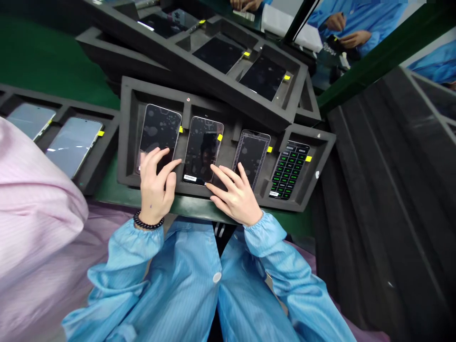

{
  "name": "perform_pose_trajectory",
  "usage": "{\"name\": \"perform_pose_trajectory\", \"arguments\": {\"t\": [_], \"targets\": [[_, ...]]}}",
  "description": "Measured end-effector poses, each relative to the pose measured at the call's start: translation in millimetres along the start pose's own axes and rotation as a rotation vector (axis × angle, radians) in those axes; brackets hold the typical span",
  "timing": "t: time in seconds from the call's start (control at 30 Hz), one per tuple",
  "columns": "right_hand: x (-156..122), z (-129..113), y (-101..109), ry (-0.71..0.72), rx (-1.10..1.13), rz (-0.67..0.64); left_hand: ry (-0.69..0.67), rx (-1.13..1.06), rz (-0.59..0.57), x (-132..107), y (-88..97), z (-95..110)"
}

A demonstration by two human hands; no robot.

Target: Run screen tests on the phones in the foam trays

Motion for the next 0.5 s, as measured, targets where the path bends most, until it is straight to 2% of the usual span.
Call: {"name": "perform_pose_trajectory", "arguments": {"t": [0.13, 0.27, 0.4, 0.5], "targets": [[-15, 7, 12, -0.043, -0.002, 0.071, -0.015, 0.033, -0.052, 0, -4.4, 1], [-40, 18, 25, -0.251, 0.023, 0.253, -0.010, 0.072, -0.128, 0, -9.3, 1], [-63, 27, 22, -0.477, 0.064, 0.368, 0.008, 0.090, -0.166, 1, -16.8, 7], [-69, 30, 14, -0.522, 0.072, 0.379, 0.027, 0.061, -0.149, 1, -20.4, 13]]}}
Point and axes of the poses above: each hand's wrist, its own x-axis towards the middle knuckle, its own y-axis out of the back of the hand, z = x × y, the point moved 1 cm from there along x, towards the middle knuckle, and after that the axes turned 5 degrees about x, right-handed, at the moved point
